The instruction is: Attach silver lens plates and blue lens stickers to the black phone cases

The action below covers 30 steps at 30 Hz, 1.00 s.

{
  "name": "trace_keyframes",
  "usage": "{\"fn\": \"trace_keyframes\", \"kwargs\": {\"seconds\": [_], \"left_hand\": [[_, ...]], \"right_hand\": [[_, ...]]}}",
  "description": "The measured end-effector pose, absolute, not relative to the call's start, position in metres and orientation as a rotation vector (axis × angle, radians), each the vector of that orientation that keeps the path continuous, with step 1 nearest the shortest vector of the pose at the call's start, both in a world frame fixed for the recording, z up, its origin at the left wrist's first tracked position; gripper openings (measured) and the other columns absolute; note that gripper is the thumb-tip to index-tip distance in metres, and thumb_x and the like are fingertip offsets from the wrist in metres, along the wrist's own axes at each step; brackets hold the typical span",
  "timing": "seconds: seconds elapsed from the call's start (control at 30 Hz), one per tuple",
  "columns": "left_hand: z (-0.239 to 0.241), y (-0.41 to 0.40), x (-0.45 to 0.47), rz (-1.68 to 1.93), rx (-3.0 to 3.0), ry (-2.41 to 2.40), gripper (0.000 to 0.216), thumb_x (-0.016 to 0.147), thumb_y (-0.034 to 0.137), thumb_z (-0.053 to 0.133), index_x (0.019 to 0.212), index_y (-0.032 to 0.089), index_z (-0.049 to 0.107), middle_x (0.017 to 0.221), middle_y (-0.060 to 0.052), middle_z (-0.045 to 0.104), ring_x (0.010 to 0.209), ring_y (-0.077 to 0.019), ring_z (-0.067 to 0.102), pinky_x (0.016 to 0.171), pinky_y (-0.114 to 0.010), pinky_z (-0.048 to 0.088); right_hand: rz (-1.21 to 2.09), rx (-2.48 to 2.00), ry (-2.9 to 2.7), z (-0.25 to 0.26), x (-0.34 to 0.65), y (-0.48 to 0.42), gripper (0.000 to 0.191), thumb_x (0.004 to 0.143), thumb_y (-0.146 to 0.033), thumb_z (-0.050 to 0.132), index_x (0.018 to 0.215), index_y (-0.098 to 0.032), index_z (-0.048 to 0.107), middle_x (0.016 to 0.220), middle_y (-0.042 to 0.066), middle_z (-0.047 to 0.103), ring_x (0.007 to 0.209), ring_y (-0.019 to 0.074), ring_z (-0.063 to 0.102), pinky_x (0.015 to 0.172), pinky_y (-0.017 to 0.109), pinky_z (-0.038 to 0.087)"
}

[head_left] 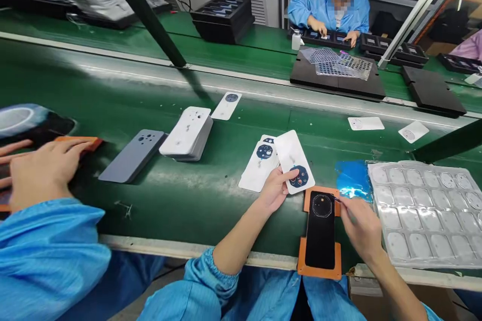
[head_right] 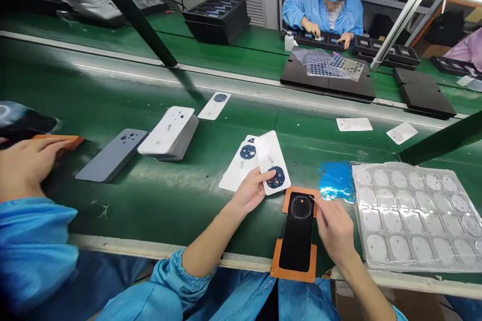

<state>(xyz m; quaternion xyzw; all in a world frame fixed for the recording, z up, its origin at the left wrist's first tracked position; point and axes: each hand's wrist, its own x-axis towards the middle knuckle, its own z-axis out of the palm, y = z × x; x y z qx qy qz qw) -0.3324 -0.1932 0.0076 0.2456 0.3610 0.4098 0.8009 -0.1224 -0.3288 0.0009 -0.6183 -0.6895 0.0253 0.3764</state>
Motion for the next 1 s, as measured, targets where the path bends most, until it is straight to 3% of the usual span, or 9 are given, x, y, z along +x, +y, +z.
{"fn": "trace_keyframes", "kwargs": {"seconds": [0.07,0.2,0.3,0.37,0.5,0.63,0.8,0.9,1.0], "left_hand": [[0.007,-0.192,-0.333,0.914,0.532,0.793,0.042,0.062,0.032,0.089,0.091,0.011,0.068,0.066,0.002,0.061,0.046,-0.0038,0.046,0.036,-0.014,0.02],[0.009,-0.192,-0.336,0.972,0.559,0.829,0.042,0.063,0.037,0.089,0.088,0.01,0.069,0.066,0.001,0.062,0.044,-0.0025,0.043,0.034,-0.014,0.017],[0.011,-0.193,-0.338,0.977,0.564,0.832,0.044,0.062,0.036,0.091,0.091,0.01,0.071,0.074,-0.003,0.069,0.053,-0.0073,0.056,0.041,-0.014,0.036],[0.011,-0.195,-0.338,0.987,0.575,0.827,0.047,0.061,0.034,0.091,0.097,0.01,0.072,0.085,-0.007,0.073,0.069,-0.0148,0.067,0.059,-0.022,0.052],[0.01,-0.197,-0.337,1.023,0.622,0.845,0.047,0.06,0.033,0.091,0.098,0.011,0.073,0.099,-0.01,0.075,0.085,-0.0221,0.07,0.076,-0.031,0.056],[0.006,-0.2,-0.333,1.026,0.697,0.877,0.046,0.064,0.038,0.089,0.098,0.012,0.074,0.098,-0.01,0.075,0.08,-0.0195,0.069,0.071,-0.028,0.054],[-0.001,-0.207,-0.324,0.933,0.995,0.93,0.046,0.078,0.057,0.073,0.078,0.011,0.073,0.061,-0.004,0.066,0.044,-0.0089,0.05,0.044,-0.021,0.038],[-0.002,-0.218,-0.315,0.938,1.075,0.892,0.042,0.08,0.055,0.072,0.078,0.013,0.073,0.07,-0.006,0.071,0.051,-0.0123,0.058,0.053,-0.024,0.048],[0.0,-0.231,-0.31,0.939,1.111,0.837,0.037,0.083,0.051,0.07,0.091,0.016,0.077,0.09,-0.008,0.076,0.074,-0.0199,0.069,0.074,-0.03,0.057]], "right_hand": [[-0.096,-1.446,-1.944,-0.004,-0.133,-0.33,0.043,0.093,-0.007,0.056,0.131,-0.027,0.063,0.106,0.005,0.076,0.092,0.0216,0.071,0.082,0.038,0.057],[-0.151,-1.33,-2.156,-0.016,-0.145,-0.333,0.05,0.093,-0.003,0.054,0.138,-0.026,0.058,0.115,0.007,0.074,0.104,0.0249,0.071,0.086,0.041,0.057],[-0.104,-1.34,-2.206,-0.023,-0.145,-0.334,0.049,0.094,-0.003,0.053,0.138,-0.026,0.058,0.12,0.007,0.072,0.114,0.0262,0.067,0.097,0.045,0.056],[-0.051,-1.326,-2.217,-0.026,-0.143,-0.335,0.051,0.094,-0.003,0.053,0.139,-0.026,0.057,0.125,0.007,0.07,0.12,0.0265,0.064,0.103,0.047,0.054],[0.026,-1.313,-2.181,-0.027,-0.143,-0.335,0.053,0.092,-0.002,0.055,0.139,-0.026,0.056,0.128,0.008,0.068,0.124,0.0277,0.061,0.104,0.049,0.054],[0.112,-1.322,-2.125,-0.023,-0.143,-0.332,0.047,0.092,-0.004,0.056,0.133,-0.027,0.06,0.121,0.008,0.071,0.119,0.0265,0.064,0.101,0.05,0.055],[0.169,-1.334,-1.923,0.0,-0.147,-0.323,0.031,0.093,-0.009,0.056,0.119,-0.025,0.066,0.108,0.006,0.074,0.103,0.0233,0.071,0.092,0.043,0.058],[0.21,-1.483,-1.682,0.015,-0.157,-0.313,0.017,0.094,-0.017,0.058,0.108,-0.024,0.067,0.096,0.006,0.074,0.084,0.0202,0.072,0.074,0.034,0.061],[0.217,-1.577,-1.501,0.021,-0.169,-0.301,0.01,0.094,-0.025,0.06,0.102,-0.022,0.066,0.093,0.006,0.071,0.079,0.0193,0.07,0.071,0.033,0.061]]}}
